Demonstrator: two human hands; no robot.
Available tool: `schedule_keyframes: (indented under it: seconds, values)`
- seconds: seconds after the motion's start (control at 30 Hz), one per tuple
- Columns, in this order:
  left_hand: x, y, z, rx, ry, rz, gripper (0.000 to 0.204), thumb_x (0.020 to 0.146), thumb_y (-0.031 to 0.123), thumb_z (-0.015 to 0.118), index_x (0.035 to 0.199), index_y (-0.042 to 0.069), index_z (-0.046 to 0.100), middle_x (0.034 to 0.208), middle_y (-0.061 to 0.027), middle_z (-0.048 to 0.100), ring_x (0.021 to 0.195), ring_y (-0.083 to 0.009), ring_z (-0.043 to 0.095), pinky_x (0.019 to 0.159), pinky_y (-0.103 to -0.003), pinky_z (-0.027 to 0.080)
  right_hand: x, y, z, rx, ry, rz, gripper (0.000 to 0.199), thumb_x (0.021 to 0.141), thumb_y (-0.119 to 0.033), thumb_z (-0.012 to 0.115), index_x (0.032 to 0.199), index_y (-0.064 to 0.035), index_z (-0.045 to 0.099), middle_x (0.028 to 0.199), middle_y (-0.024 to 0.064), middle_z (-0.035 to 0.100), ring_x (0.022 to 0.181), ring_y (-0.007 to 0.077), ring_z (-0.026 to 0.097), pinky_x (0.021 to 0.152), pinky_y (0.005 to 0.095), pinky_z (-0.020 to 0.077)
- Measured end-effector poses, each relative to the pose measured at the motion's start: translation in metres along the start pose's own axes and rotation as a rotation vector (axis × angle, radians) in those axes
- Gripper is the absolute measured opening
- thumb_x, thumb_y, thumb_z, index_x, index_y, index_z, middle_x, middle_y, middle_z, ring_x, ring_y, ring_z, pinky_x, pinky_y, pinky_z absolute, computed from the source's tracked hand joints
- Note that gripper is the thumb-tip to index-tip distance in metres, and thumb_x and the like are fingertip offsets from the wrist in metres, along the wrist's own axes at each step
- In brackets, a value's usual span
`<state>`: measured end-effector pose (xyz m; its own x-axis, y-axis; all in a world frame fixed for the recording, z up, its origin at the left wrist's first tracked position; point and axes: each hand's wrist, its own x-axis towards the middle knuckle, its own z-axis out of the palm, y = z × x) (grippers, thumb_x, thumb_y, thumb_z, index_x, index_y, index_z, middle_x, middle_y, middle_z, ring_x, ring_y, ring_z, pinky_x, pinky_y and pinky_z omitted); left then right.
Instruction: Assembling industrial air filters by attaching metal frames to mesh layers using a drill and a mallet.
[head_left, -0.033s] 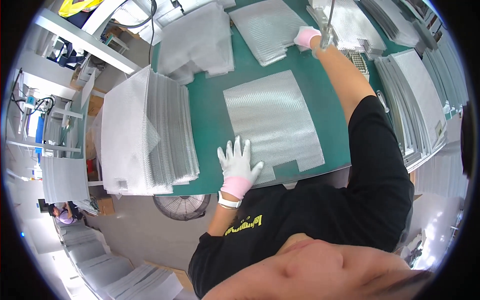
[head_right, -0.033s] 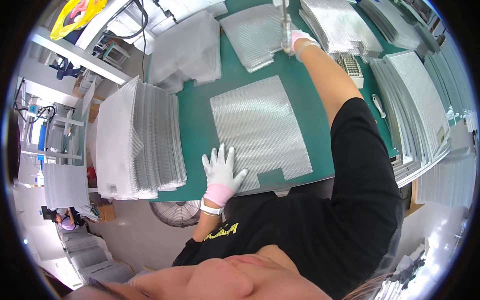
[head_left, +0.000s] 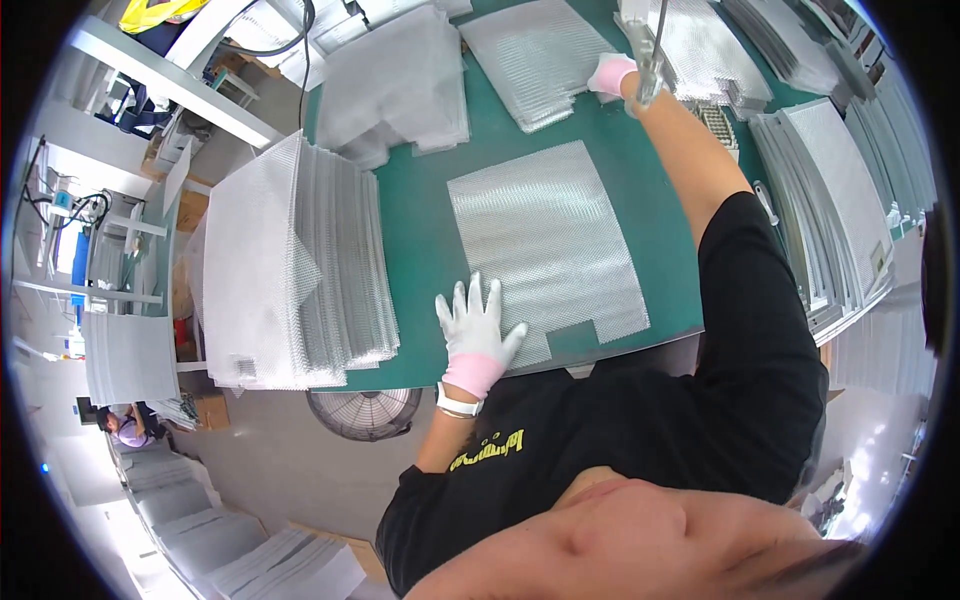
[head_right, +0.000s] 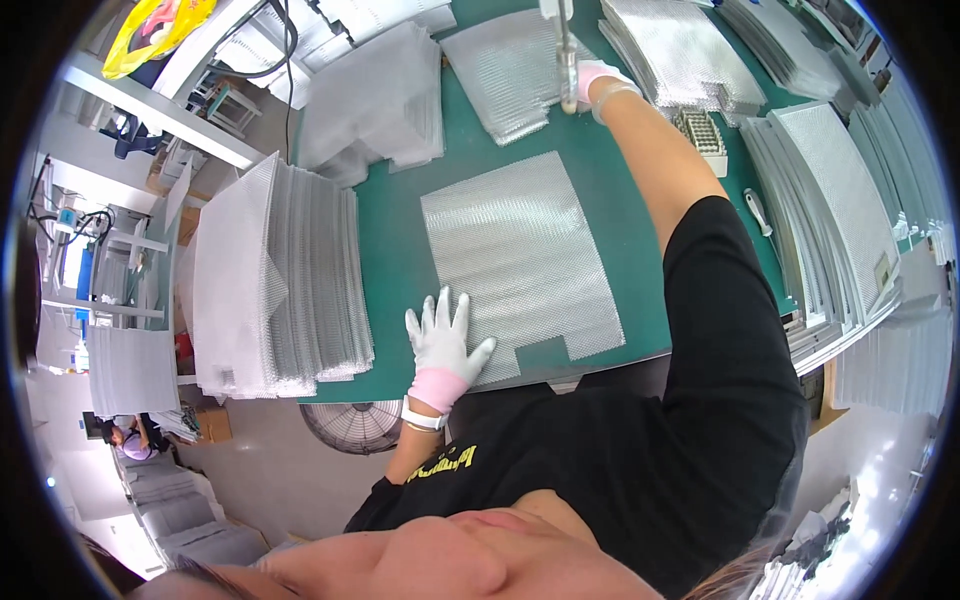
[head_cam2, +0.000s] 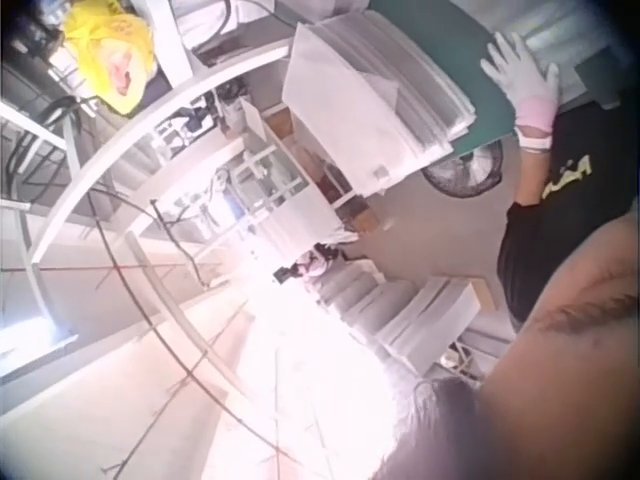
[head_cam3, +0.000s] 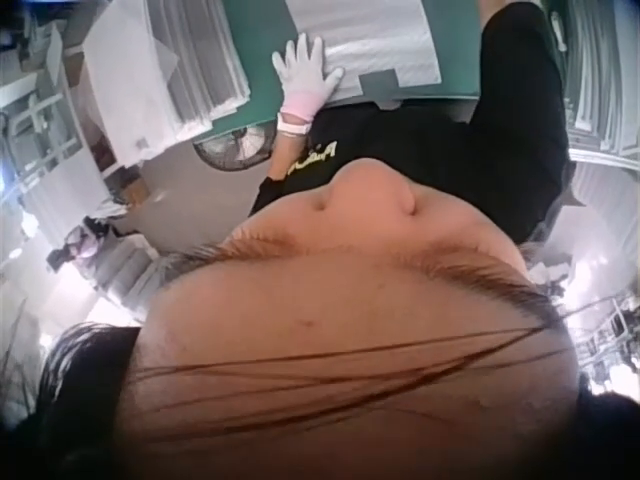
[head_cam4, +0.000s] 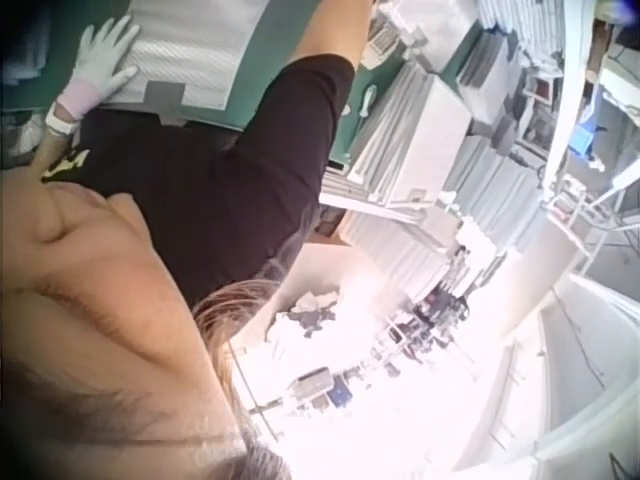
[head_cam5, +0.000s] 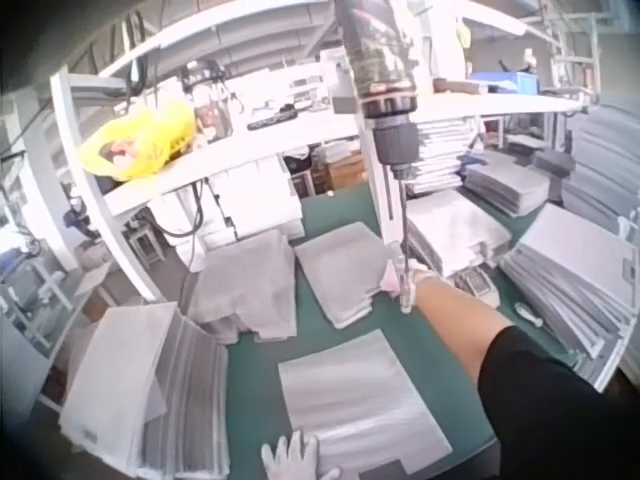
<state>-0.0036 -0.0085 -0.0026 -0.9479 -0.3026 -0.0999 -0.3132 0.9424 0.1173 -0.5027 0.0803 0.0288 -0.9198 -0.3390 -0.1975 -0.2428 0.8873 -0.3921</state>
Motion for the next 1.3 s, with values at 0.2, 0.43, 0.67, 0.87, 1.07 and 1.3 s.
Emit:
schedule_keyframes:
  seconds: [0.2,0.43,0.67,0.87,1.07,1.3]
  values:
    - [0.004,0.003,-0.005,-0.042,0.025,0.025,0.078,0.085,0.052,0.066,0.146,0.008,0.048,0.154,-0.0225,0.037,0.144,-0.0455,0.030,0.119,-0.064,0.012,0.030,0.015,-0.012,0.245,0.363,-0.179,0.074,0.067,-0.034,0.077,0.126,0.0087,0.061,0.122,0.0279,0.066,0.117,0.0380,0.063,0.102,0.0377,0.0495]
    - [0.006,-0.013,-0.002,-0.158,0.129,-0.011,0.070,0.083,0.052,0.068,0.137,0.009,0.057,0.147,-0.0226,0.045,0.141,-0.0462,0.032,0.118,-0.065,0.011,-0.024,0.004,-0.057,0.870,0.319,-0.269,0.087,0.071,-0.037,0.082,0.141,0.0024,0.051,0.133,0.0255,0.061,0.125,0.0338,0.060,0.106,0.0366,0.0456]
    - [0.004,-0.007,-0.013,-0.212,0.403,0.011,0.066,0.079,0.042,0.076,0.131,0.007,0.058,0.141,-0.0211,0.044,0.139,-0.0467,0.032,0.117,-0.067,0.013,-0.002,0.027,-0.044,0.252,0.217,-0.018,0.098,0.067,-0.040,0.081,0.150,-0.0034,0.042,0.138,0.0252,0.058,0.130,0.0364,0.055,0.111,0.0387,0.0439]
    - [0.043,0.006,-0.059,-0.552,0.705,0.213,0.052,0.081,0.018,0.072,0.128,0.001,0.057,0.136,-0.0220,0.051,0.132,-0.0418,0.044,0.116,-0.052,0.029,0.017,0.055,-0.032,-0.046,0.073,-0.065,0.084,0.075,-0.039,0.071,0.147,-0.0026,0.046,0.137,0.0247,0.059,0.129,0.0358,0.056,0.109,0.0406,0.0451]
    - [0.213,0.042,-0.072,-1.787,0.258,0.065,0.047,0.104,0.027,0.053,0.141,-0.002,0.051,0.139,-0.0164,0.056,0.138,-0.0273,0.046,0.118,-0.042,0.032,-0.001,0.065,-0.042,0.154,0.167,-0.108,0.092,0.074,-0.044,0.075,0.150,-0.0053,0.041,0.141,0.0274,0.053,0.129,0.0392,0.054,0.108,0.0426,0.0452]
    - [0.329,0.085,-0.106,-1.744,0.449,-0.043,0.030,0.093,0.006,0.061,0.123,-0.001,0.059,0.109,-0.0086,0.064,0.104,-0.0199,0.062,0.094,-0.032,0.050,-0.020,0.052,-0.060,0.092,0.330,-0.217,0.111,0.069,-0.055,0.082,0.155,-0.0037,0.033,0.148,0.0310,0.043,0.137,0.0386,0.047,0.114,0.0406,0.0390]
